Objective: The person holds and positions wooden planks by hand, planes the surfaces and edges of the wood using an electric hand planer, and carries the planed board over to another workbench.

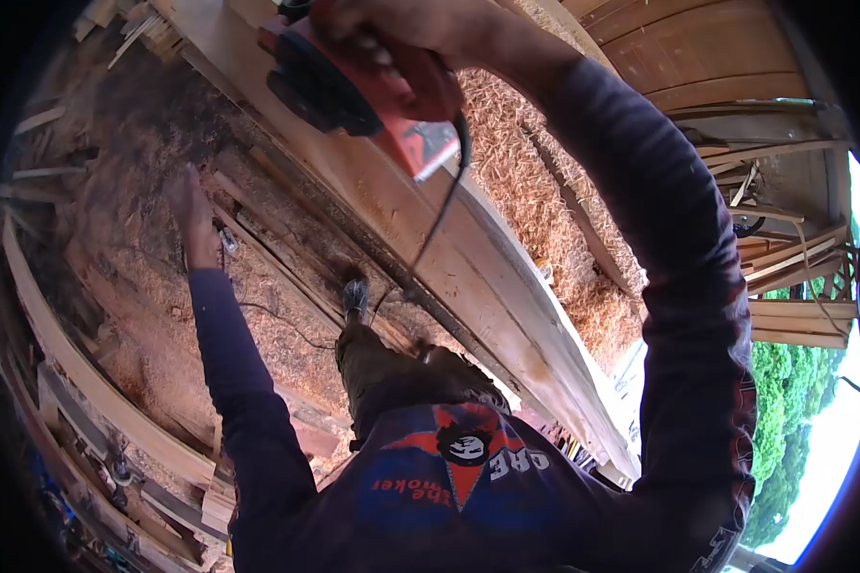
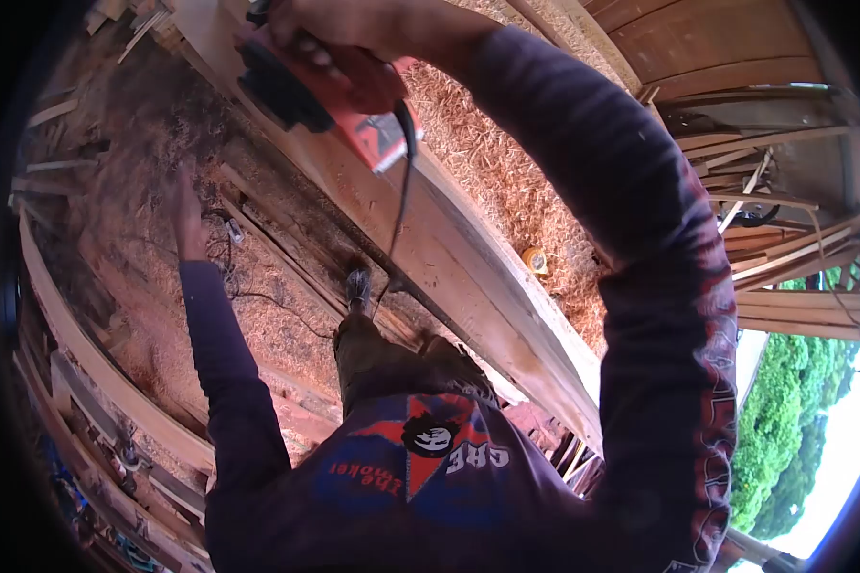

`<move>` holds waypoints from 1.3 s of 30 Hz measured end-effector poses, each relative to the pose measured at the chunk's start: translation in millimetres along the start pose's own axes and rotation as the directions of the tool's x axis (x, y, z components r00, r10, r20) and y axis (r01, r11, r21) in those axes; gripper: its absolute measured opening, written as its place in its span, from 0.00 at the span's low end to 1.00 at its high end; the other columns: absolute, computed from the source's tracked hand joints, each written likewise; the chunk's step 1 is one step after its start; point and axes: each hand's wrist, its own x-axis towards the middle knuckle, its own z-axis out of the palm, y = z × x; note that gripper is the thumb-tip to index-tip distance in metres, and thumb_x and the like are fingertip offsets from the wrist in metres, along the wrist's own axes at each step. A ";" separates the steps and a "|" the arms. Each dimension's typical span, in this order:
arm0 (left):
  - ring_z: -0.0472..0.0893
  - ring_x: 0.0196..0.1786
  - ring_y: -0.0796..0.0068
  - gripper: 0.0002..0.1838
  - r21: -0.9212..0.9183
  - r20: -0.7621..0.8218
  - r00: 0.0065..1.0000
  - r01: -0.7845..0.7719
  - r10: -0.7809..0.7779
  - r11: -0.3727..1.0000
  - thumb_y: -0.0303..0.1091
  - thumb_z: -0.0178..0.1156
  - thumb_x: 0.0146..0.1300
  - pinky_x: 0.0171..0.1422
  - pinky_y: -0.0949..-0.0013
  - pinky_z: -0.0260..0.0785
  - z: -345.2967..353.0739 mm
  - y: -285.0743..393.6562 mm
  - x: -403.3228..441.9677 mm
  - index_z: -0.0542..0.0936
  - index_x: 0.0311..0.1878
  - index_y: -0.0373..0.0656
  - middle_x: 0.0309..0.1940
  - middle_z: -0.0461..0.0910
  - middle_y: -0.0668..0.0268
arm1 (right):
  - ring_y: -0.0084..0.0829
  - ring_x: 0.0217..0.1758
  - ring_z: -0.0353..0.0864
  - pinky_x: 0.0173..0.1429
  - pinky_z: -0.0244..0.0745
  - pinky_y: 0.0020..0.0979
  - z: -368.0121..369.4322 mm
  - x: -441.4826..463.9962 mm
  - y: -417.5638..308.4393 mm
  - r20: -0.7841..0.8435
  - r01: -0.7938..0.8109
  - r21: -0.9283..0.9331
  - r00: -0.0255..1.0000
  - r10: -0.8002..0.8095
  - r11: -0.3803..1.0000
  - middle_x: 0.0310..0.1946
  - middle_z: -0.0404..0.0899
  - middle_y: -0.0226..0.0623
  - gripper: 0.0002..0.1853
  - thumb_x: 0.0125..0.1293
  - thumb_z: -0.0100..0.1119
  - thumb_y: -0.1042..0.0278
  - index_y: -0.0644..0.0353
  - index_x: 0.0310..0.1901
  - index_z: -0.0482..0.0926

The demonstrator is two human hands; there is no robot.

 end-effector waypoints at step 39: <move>0.78 0.32 0.62 0.07 0.092 0.369 0.914 -0.216 0.169 0.972 0.27 0.65 0.47 0.30 0.57 0.70 229.1 52.0 -229.8 0.84 0.30 0.34 0.32 0.78 0.59 | 0.45 0.17 0.77 0.25 0.69 0.37 11.3 -1115.0 316.8 -0.423 -0.664 0.056 0.661 0.620 0.746 0.16 0.72 0.40 0.09 0.45 0.67 0.70 0.59 0.23 0.74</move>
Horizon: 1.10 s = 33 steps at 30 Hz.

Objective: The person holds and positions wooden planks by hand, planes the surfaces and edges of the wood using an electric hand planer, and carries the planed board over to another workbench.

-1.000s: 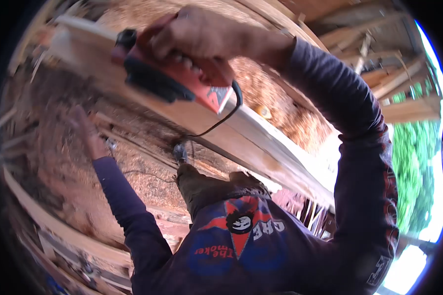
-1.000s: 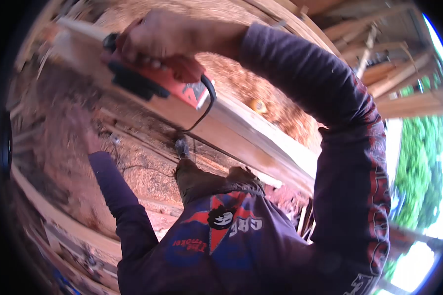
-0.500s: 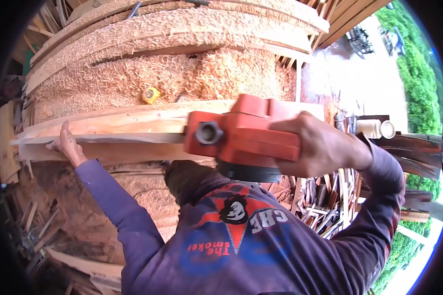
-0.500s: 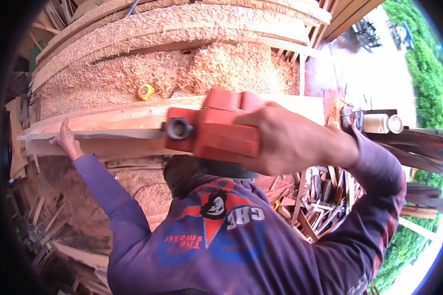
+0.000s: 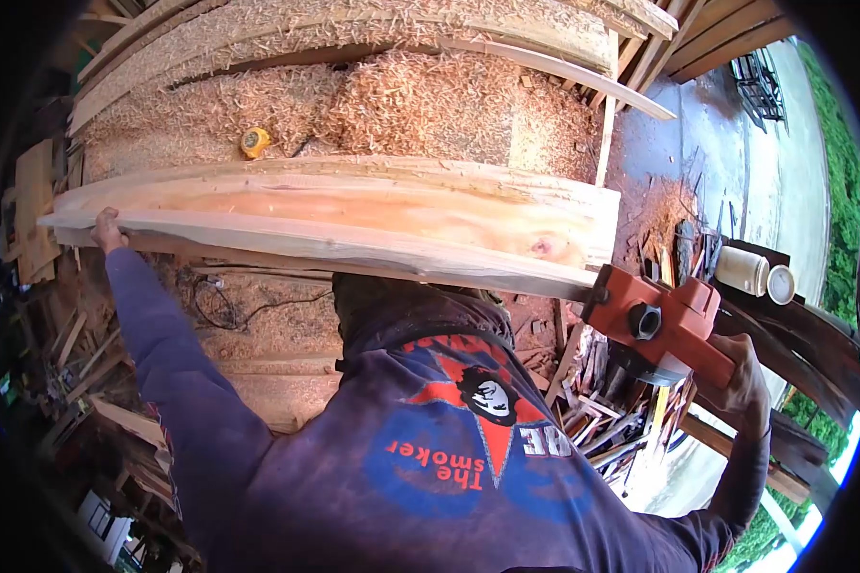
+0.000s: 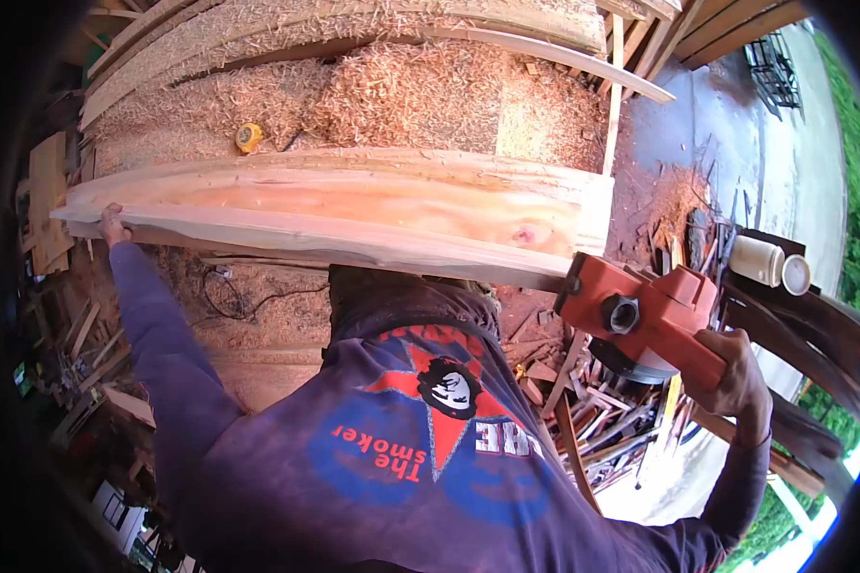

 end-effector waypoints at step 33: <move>0.72 0.26 0.62 0.10 0.007 -0.146 0.989 0.030 -0.029 1.000 0.27 0.60 0.43 0.29 0.54 0.66 47.9 36.4 -72.1 0.71 0.25 0.29 0.30 0.72 0.57 | 0.50 0.37 0.88 0.44 0.82 0.50 116.8 271.2 -383.3 0.241 0.630 0.015 0.751 -0.615 0.776 0.31 0.87 0.48 0.12 0.59 0.56 0.60 0.57 0.33 0.86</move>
